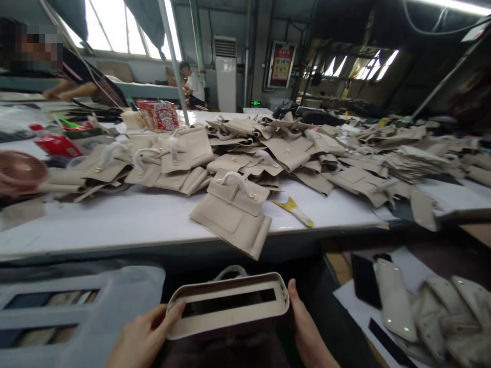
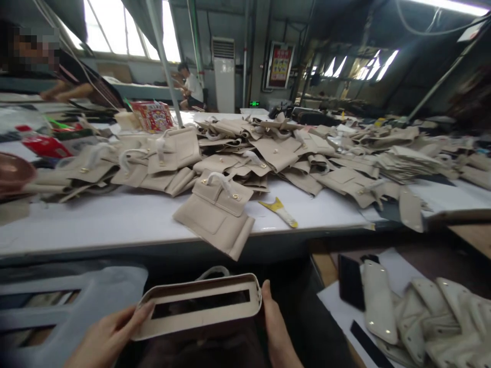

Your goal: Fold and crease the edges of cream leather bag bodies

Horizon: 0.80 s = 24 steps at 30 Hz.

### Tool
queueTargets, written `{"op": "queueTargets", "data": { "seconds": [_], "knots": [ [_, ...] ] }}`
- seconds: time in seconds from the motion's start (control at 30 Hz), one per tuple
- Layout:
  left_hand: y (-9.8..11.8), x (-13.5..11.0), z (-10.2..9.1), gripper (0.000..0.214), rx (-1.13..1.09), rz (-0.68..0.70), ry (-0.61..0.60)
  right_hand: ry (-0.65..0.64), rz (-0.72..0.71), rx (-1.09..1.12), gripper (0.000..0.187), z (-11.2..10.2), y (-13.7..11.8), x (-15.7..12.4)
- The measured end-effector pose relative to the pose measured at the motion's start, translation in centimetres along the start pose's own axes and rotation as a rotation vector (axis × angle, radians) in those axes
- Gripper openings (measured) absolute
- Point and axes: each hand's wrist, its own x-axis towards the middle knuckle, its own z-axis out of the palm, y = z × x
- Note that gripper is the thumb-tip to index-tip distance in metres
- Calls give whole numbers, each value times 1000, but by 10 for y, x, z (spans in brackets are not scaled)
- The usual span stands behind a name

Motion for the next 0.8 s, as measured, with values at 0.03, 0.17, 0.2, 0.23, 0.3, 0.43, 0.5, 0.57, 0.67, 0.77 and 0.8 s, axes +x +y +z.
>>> {"op": "queueTargets", "data": {
  "seconds": [0.03,0.17,0.2,0.23,0.3,0.43,0.5,0.57,0.67,0.77,0.8],
  "knots": [
    [3,-3,-5,68,81,11,-44,18,-63,-118,62,-1,-3,-8],
    [25,-8,-15,60,363,-44,-107,177,-262,-631,50,2,-14,-26],
    [28,-7,-16,59,391,-57,-119,202,-274,-709,47,5,-18,-27],
    [31,-7,-17,57,399,-60,-132,220,-276,-768,46,7,-21,-27],
    [30,-4,-16,56,370,-54,-151,247,-265,-871,46,12,-28,-24],
    [21,3,-15,53,276,-86,-144,259,-255,-1073,39,16,-38,-15],
    [19,5,-15,51,222,-84,-129,244,-252,-1130,36,15,-42,-12],
    [20,5,-15,50,178,-65,-123,238,-257,-1153,34,16,-44,-10],
    [24,4,-15,50,164,-48,-122,238,-266,-1171,34,17,-46,-6],
    [30,1,-14,50,192,-42,-73,253,-284,-1182,33,14,-45,-2],
    [33,-2,-14,51,206,-28,-48,248,-292,-1189,32,11,-44,-2]
  ]
}}
